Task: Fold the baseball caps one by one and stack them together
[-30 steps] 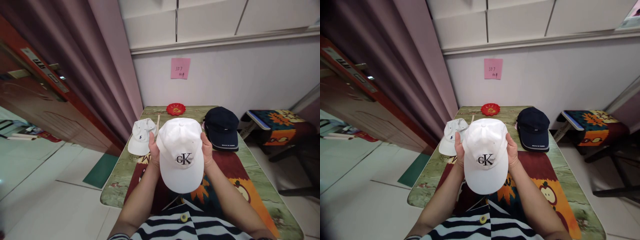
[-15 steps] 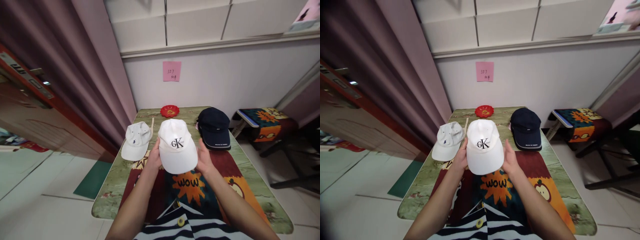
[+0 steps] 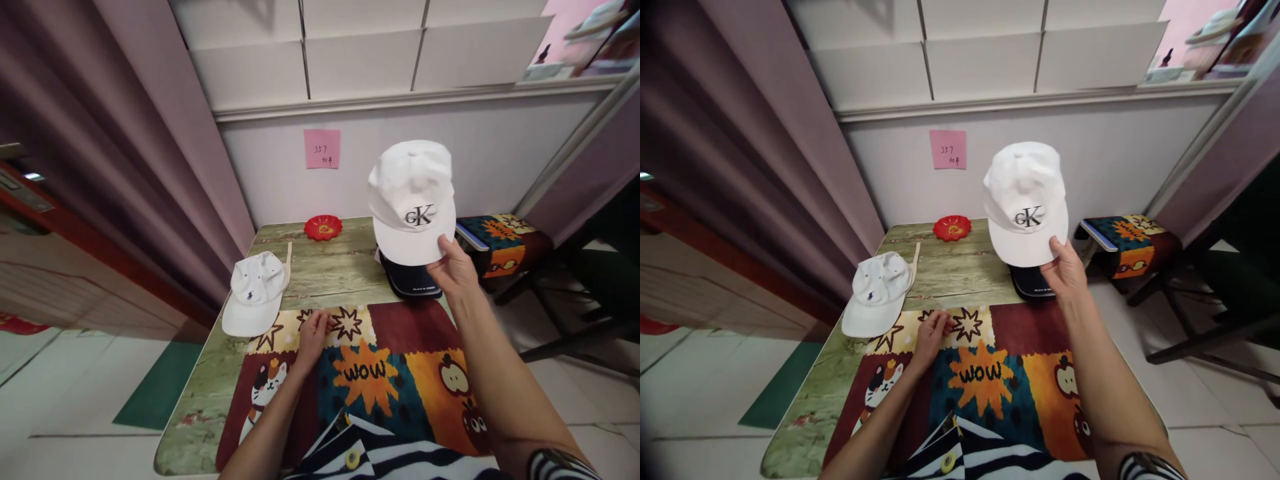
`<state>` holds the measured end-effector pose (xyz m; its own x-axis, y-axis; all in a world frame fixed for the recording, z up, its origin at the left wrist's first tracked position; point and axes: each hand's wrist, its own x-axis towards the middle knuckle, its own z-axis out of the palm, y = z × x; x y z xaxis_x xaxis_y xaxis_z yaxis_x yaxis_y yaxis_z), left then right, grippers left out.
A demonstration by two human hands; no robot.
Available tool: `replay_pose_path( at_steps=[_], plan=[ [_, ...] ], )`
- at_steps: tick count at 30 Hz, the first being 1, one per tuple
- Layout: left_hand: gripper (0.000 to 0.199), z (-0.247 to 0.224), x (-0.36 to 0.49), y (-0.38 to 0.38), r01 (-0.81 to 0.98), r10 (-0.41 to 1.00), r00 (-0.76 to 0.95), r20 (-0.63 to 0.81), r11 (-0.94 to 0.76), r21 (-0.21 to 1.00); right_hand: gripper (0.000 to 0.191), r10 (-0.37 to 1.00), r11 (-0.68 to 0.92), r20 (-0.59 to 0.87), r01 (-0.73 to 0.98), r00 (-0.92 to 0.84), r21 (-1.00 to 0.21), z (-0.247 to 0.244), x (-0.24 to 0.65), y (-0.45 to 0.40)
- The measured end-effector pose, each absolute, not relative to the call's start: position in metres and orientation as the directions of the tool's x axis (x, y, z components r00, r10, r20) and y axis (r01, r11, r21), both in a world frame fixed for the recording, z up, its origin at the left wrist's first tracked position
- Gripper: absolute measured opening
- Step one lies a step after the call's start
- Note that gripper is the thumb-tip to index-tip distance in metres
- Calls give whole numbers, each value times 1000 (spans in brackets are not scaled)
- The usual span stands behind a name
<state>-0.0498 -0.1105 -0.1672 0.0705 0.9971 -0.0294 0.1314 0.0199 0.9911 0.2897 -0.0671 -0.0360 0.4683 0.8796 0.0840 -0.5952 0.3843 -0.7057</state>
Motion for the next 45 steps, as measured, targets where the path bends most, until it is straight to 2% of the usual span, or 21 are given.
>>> replay_pose_path(
  at_steps=[2, 4, 6, 8, 14, 17, 18, 20, 21, 23, 25, 27, 30, 36, 45],
  plan=[
    [35, -174, -53, -113, 184, 996, 85, 34, -49, 982, 27, 815, 352, -32, -538, 579, -766, -58, 313, -56],
    [31, -178, -54, -114, 214, 994, 94, 48, -68, 975, 18, 675, 157, -268, -490, 687, -858, -87, 326, -53],
    [29, -178, -54, -114, 230, 994, 99, 47, -69, 971, 16, 568, 76, -352, -473, 744, -878, -116, 330, -55],
    [26, -178, -54, -114, 240, 993, 104, 50, -74, 968, 18, 491, 39, -367, -441, 790, -897, -138, 330, -58],
    [20, -177, -53, -116, 243, 994, 100, 54, -77, 967, 31, 419, -78, -303, -298, 856, -951, -157, 336, -60],
    [18, -175, -53, -117, 239, 994, 95, 51, -73, 968, 49, 396, -164, -239, -188, 887, -969, -153, 337, -67],
    [18, -174, -53, -118, 237, 994, 96, 51, -73, 969, 58, 379, -190, -191, -126, 905, -974, -151, 336, -70],
    [17, -172, -52, -118, 238, 994, 97, 55, -77, 968, 78, 354, -262, 5, 104, 935, -960, -146, 329, -75],
    [17, -171, -52, -118, 242, 994, 98, 56, -78, 967, 86, 365, -303, 136, 256, 921, -918, -143, 325, -76],
    [17, -170, -51, -118, 249, 994, 97, 57, -80, 965, 97, 457, -365, 357, 538, 815, -760, -139, 314, -73],
    [16, -169, -51, -119, 249, 993, 99, 60, -83, 965, 108, 577, -377, 415, 681, 703, -628, -138, 305, -66],
    [15, -170, -51, -119, 236, 993, 97, 63, -84, 968, 117, 666, -385, 374, 727, 646, -569, -140, 300, -58],
    [14, -171, -51, -119, 218, 994, 90, 69, -88, 972, 122, 726, -416, 289, 734, 624, -537, -148, 298, -50],
    [14, -174, -50, -118, 218, 993, 101, 64, -85, 972, 114, 732, -471, 230, 720, 641, -510, -160, 297, -54],
    [15, -176, -51, -120, 204, 990, 112, 81, -102, 974, 112, 713, -456, 280, 729, 642, -510, -166, 291, -62]
  ],
)
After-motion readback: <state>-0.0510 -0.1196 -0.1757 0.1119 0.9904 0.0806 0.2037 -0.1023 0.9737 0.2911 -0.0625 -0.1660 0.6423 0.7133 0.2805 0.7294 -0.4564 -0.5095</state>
